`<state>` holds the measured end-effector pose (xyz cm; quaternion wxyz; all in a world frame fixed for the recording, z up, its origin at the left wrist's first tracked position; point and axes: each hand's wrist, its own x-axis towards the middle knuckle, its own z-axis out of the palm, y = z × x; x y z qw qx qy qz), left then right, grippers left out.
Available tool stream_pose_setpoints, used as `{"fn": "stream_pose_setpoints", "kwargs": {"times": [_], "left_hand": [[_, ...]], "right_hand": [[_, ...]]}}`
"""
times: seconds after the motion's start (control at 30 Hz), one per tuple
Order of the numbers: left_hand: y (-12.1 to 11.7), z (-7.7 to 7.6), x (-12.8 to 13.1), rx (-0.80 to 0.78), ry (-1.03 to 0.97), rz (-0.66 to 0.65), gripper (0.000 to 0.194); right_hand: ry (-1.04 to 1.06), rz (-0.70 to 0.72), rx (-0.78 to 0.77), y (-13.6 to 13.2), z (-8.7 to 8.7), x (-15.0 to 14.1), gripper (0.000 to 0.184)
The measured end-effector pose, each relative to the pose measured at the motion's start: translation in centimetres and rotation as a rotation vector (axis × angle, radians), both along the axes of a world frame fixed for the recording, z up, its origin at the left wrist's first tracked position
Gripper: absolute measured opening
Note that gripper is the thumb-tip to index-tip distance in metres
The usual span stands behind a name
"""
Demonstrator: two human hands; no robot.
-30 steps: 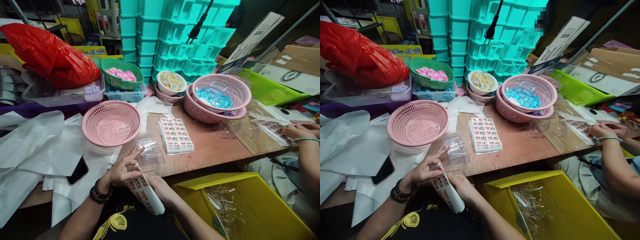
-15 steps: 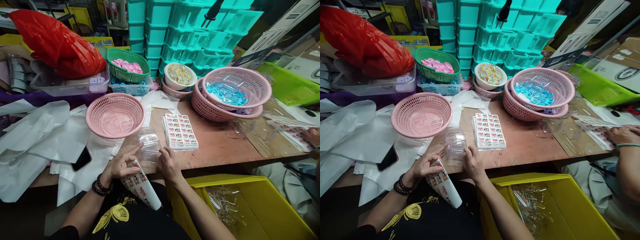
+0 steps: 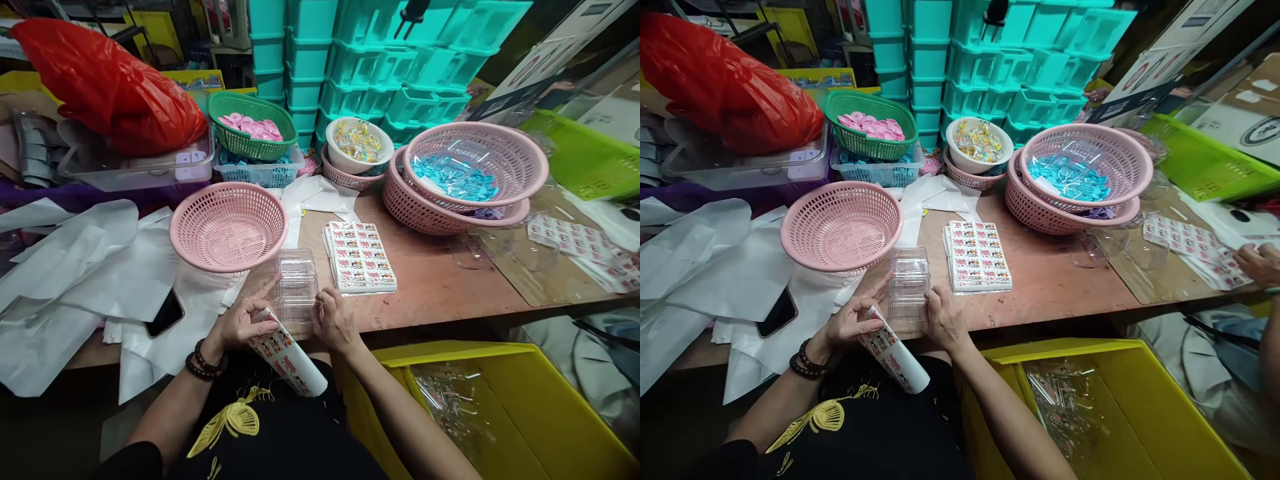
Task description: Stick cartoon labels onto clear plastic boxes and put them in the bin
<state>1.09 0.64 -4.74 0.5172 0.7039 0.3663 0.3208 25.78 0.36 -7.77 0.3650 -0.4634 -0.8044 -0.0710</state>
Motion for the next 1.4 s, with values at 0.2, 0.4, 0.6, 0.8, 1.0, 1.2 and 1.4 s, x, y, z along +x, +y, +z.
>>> {"fn": "stream_pose_setpoints", "kwargs": {"times": [0.2,0.4,0.6,0.8,1.0,1.2,1.4], "left_hand": [[-2.1,3.4,-0.5,0.012,-0.006,0.236,0.026],[-3.3,4.6,1.0,0.054,0.057,0.286,0.025],[-4.5,4.5,2.1,-0.172,-0.027,0.227,0.035],[-5.0,3.0,2.7,-0.267,0.010,0.219,0.033],[-5.2,1.8,2.6,-0.158,0.047,0.168,0.031],[-4.2,1.3,2.3,0.505,0.191,0.386,0.016],[-3.0,0.7,2.5,0.624,0.231,0.290,0.011]], "right_hand": [[0.044,0.090,-0.408,-1.8,6.8,1.8,0.045],[0.324,0.312,-0.771,-4.4,11.3,-0.2,0.027],[0.339,0.280,-0.758,-4.3,9.9,-1.1,0.012],[0.162,0.178,-0.150,-6.1,8.0,-0.6,0.015],[0.195,0.182,0.108,-7.8,6.5,0.5,0.026],[0.901,-0.028,-0.643,-2.8,8.7,1.5,0.020],[0.765,0.127,-1.188,3.0,9.1,1.3,0.038]]}}
